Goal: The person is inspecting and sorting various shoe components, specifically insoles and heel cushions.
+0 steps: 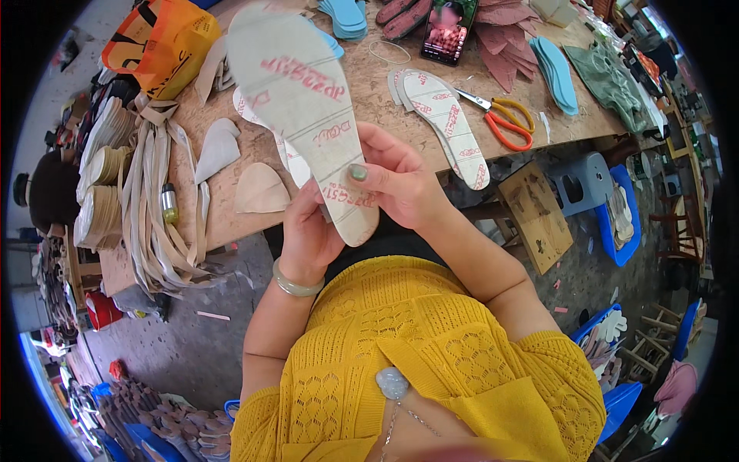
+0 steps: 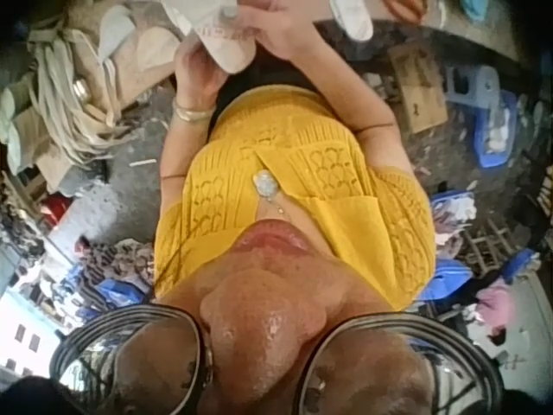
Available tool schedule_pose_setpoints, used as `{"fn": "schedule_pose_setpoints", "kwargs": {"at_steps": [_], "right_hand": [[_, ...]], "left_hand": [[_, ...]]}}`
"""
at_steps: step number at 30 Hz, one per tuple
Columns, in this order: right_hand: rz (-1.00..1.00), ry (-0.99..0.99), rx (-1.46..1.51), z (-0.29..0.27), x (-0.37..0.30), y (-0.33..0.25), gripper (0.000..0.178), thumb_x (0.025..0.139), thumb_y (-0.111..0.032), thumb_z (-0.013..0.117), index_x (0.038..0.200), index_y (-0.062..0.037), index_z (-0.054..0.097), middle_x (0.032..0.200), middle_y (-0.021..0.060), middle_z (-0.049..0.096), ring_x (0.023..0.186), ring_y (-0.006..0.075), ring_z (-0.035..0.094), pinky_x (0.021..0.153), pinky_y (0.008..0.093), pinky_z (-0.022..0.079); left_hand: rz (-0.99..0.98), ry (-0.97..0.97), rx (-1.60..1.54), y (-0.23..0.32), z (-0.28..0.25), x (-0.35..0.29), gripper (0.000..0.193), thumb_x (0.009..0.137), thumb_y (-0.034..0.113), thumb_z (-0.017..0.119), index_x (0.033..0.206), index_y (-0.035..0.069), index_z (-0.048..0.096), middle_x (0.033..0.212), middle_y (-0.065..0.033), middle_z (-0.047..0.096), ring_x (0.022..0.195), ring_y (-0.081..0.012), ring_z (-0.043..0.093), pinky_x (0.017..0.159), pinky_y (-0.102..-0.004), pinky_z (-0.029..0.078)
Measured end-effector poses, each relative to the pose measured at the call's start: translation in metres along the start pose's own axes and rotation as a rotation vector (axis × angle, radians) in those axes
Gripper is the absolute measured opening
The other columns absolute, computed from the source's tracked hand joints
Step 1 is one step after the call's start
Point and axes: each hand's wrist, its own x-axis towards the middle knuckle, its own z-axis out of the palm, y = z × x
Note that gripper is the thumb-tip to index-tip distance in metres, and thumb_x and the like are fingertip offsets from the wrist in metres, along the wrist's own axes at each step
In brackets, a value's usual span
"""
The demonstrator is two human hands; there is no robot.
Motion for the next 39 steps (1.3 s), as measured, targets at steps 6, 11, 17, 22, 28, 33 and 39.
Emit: {"fn": "schedule_pose_setpoints", "kwargs": {"at_steps": [6,11,17,22,28,33,39], "right_hand": [[-0.028,0.023,-0.039,-0.011,-0.007,-0.009,0.063,0.087,-0.004,0.06,0.143,0.002,0.03,0.13,0.0132,0.052,0.118,0.0197,0.052,0.1,0.0336,0.041],[-0.082,0.191,-0.005,-0.021,-0.024,-0.022,0.051,0.087,-0.003,0.057,0.135,0.0017,0.04,0.125,0.0132,0.055,0.113,0.0202,0.055,0.096,0.0327,0.045],[-0.129,0.495,-0.324,-0.023,-0.076,-0.05,0.033,0.091,-0.005,0.055,0.123,0.0035,0.05,0.111,0.0109,0.062,0.095,0.014,0.062,0.082,0.0272,0.05],[-0.04,0.479,-0.614,-0.014,-0.087,-0.039,0.025,0.094,-0.006,0.054,0.117,0.0041,0.052,0.103,0.006,0.064,0.09,0.0076,0.059,0.078,0.0225,0.048],[0.09,0.415,-0.657,-0.014,-0.087,-0.031,0.023,0.094,-0.007,0.055,0.114,0.0037,0.052,0.101,0.0055,0.064,0.087,0.0066,0.058,0.076,0.0217,0.048],[0.105,0.423,-0.659,-0.014,-0.086,-0.032,0.022,0.094,-0.007,0.055,0.113,0.0037,0.052,0.099,0.0054,0.064,0.086,0.0065,0.058,0.075,0.0215,0.047],[0.067,0.414,-0.675,-0.013,-0.087,-0.029,0.021,0.094,-0.006,0.054,0.113,0.0038,0.052,0.099,0.0051,0.063,0.086,0.006,0.057,0.077,0.0213,0.047]], "left_hand": [[-0.113,-0.286,-0.089,-0.014,-0.031,0.015,0.043,0.101,0.028,0.035,0.136,0.002,0.039,0.128,-0.0115,0.053,0.116,-0.0229,0.054,0.097,-0.0399,0.046],[-0.151,-0.016,-0.042,-0.011,0.019,0.021,0.05,0.101,0.033,0.035,0.142,0.004,0.031,0.137,-0.0137,0.047,0.125,-0.0261,0.048,0.104,-0.0427,0.04],[-0.013,-0.184,-0.097,0.0,0.033,0.047,0.05,0.103,0.032,0.031,0.145,0.006,0.026,0.141,-0.0148,0.042,0.132,-0.0289,0.04,0.11,-0.0421,0.033],[-0.044,-0.19,-0.024,0.004,0.031,0.05,0.052,0.103,0.035,0.03,0.147,0.008,0.024,0.145,-0.0149,0.037,0.133,-0.0296,0.039,0.109,-0.0466,0.034],[-0.005,-0.27,0.07,0.005,0.037,0.048,0.054,0.103,0.036,0.027,0.146,0.005,0.023,0.145,-0.0219,0.035,0.132,-0.0307,0.039,0.108,-0.0452,0.035],[-0.022,-0.313,0.11,0.007,0.036,0.045,0.055,0.102,0.038,0.027,0.146,0.004,0.023,0.145,-0.0219,0.035,0.132,-0.0321,0.04,0.108,-0.0456,0.036],[-0.011,-0.308,0.13,0.006,0.038,0.045,0.056,0.102,0.038,0.03,0.145,0.004,0.024,0.144,-0.0232,0.035,0.131,-0.0332,0.041,0.107,-0.0463,0.037]]}}
